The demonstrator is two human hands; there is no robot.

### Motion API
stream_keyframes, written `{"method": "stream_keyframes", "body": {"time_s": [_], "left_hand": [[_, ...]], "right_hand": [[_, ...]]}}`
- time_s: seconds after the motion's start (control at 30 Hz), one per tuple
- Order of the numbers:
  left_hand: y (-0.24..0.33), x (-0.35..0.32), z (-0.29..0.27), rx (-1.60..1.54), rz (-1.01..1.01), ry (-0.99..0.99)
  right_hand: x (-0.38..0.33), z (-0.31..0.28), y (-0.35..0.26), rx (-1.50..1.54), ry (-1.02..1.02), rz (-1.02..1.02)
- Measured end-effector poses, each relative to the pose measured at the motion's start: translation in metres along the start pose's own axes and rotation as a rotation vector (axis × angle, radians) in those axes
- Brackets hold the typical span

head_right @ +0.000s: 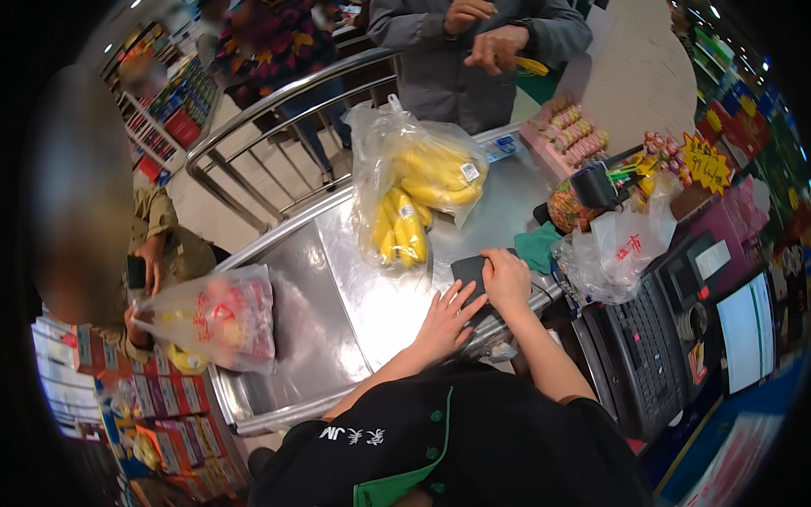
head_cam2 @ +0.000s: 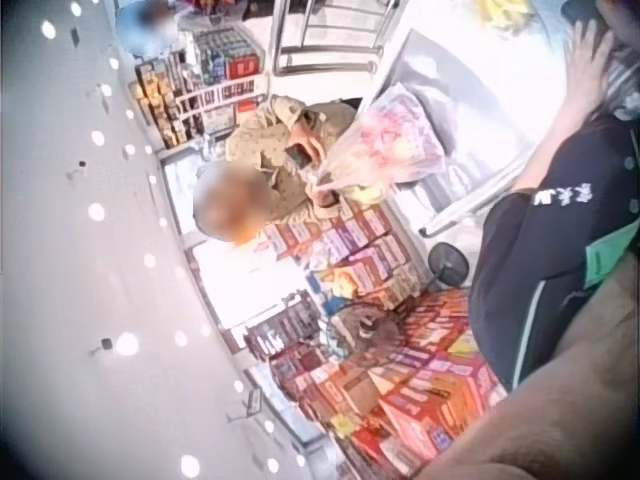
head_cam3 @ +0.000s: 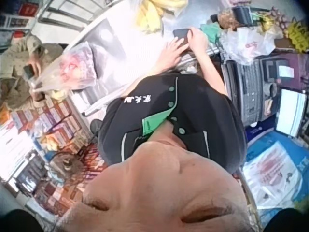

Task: The person scans various grocery items at a checkout counter, including bananas, packaged food, and vegetables. They use a barcode scanner to process each item and place them into plastic bags for customers.

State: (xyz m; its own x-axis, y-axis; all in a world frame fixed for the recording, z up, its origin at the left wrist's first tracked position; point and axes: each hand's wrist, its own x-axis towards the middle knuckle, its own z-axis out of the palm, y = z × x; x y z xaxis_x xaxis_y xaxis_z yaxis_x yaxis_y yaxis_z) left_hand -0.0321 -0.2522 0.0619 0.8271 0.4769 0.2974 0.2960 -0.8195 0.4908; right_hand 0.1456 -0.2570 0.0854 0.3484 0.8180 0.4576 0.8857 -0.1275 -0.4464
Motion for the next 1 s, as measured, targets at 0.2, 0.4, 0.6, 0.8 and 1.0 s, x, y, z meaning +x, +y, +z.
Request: {"method": "stream_keyframes", "body": {"time_s": [0.2, 0.4, 0.6, 0.8, 1.0], "left_hand": [[0.017, -0.009, 0.008, -0.074, -0.158, 0.142], [0.024, 0.009, 0.004, -0.14, -0.285, 0.246], [0.032, 0.069, 0.003, -0.107, -0.178, 0.232], [0.046, 0.107, 0.036, 0.198, -0.2, 0.276], [0.052, 0.113, 0.041, 0.225, -0.14, 0.259]], "right_hand": [[0.003, -0.012, 0.007, 0.428, -0.116, 0.087], [-0.052, -0.1, 0.024, 0.574, -0.171, 0.2], [-0.23, -0.167, 0.12, 0.447, -0.516, 0.572], [-0.373, -0.314, 0.149, -0.422, -0.425, 1.425], [-0.333, -0.236, 0.181, -0.027, -0.015, 0.989]]}}
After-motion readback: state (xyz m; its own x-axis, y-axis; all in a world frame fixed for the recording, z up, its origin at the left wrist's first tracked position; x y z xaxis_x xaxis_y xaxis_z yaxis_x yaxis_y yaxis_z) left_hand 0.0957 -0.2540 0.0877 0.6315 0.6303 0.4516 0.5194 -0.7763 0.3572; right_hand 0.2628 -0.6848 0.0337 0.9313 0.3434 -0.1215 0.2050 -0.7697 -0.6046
